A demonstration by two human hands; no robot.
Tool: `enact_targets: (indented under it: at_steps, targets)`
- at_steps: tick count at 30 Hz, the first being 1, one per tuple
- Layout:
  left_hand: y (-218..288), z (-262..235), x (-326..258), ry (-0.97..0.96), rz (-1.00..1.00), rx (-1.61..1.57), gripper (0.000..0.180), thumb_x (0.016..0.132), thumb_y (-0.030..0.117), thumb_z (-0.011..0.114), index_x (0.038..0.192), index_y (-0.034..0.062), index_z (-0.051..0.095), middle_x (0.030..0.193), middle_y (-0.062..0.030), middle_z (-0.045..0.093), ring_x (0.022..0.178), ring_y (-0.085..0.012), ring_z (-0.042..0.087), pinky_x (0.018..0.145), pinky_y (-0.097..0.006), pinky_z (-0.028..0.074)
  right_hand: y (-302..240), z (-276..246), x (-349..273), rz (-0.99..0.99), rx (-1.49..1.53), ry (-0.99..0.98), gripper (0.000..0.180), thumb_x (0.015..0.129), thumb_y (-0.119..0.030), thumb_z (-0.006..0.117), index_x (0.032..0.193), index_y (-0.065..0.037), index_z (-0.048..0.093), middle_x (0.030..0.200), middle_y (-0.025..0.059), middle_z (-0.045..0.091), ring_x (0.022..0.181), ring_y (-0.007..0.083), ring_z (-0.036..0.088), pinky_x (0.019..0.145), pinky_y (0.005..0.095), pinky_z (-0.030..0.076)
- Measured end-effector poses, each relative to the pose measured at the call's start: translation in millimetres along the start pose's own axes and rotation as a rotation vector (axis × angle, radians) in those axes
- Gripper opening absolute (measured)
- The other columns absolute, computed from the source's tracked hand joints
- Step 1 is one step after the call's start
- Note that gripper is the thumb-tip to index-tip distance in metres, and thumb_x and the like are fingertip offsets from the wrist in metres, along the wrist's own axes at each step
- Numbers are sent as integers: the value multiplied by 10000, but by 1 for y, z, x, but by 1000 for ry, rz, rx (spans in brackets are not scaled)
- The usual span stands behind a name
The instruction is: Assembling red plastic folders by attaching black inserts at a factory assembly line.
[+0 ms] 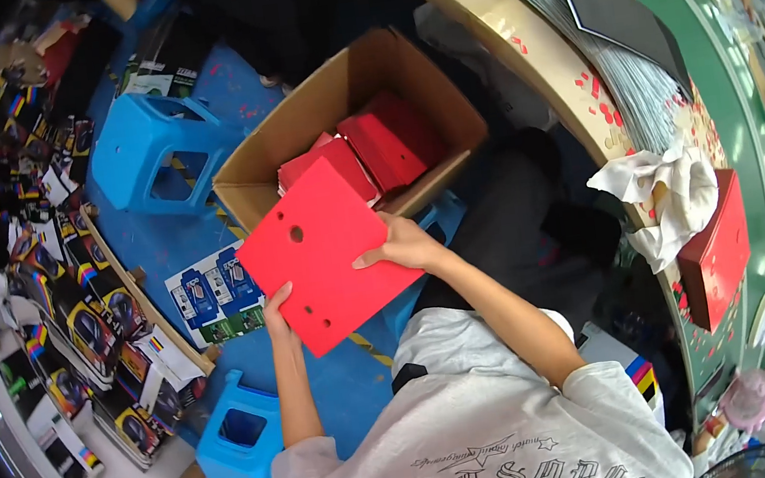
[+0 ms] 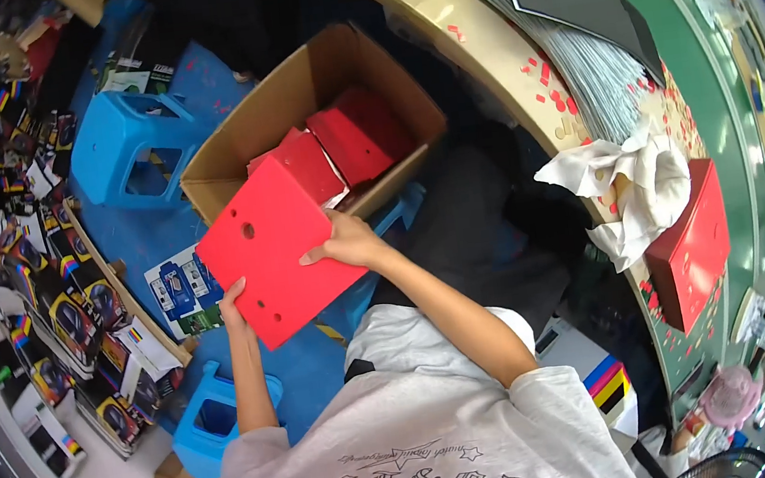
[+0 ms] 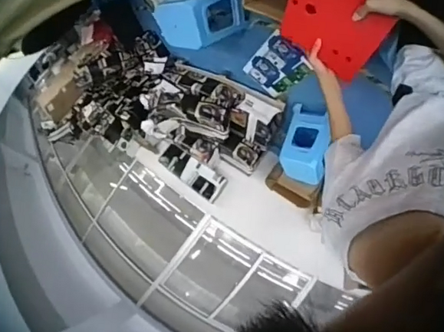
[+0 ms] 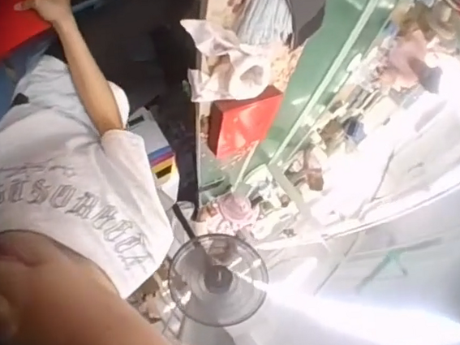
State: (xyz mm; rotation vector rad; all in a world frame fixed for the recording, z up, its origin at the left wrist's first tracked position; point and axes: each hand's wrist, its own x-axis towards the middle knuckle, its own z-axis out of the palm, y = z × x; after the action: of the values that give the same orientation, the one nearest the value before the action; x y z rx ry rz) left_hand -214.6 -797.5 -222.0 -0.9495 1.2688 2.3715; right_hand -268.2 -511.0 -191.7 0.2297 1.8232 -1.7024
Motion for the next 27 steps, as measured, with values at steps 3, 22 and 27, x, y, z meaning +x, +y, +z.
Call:
enact_targets:
  at_steps: [3, 22, 27]
  targets:
    - [4, -1, 11, 65, -59, 42, 552, 827, 73, 696, 1337, -32, 513, 1196, -178, 653, 1053, -309, 678, 928, -411, 563, 10, -3, 15, 59, 33, 16, 915, 647, -312, 883, 1393, 56, 501, 1318, 206, 617, 1253, 304, 579, 1076, 346, 428]
    - [66, 55, 161, 256, 259, 611, 542, 701, 65, 831, 1197, -1, 621, 1116, -127, 693, 984, -256, 685, 901, -361, 552, 41, -18, -2, -203, -19, 387, 590, 925, -296, 692, 1398, -15, 478, 1236, 203, 626, 1010, 326, 673, 883, 413, 547]
    - [34, 33, 197, 240, 197, 701, 570, 664, 52, 838, 1185, -3, 614, 1087, -135, 704, 931, -250, 688, 876, -354, 551, 34, -23, -37, -183, -80, 247, 611, 917, -289, 707, 1413, -26, 465, 1299, 199, 578, 1017, 318, 673, 869, 416, 554]
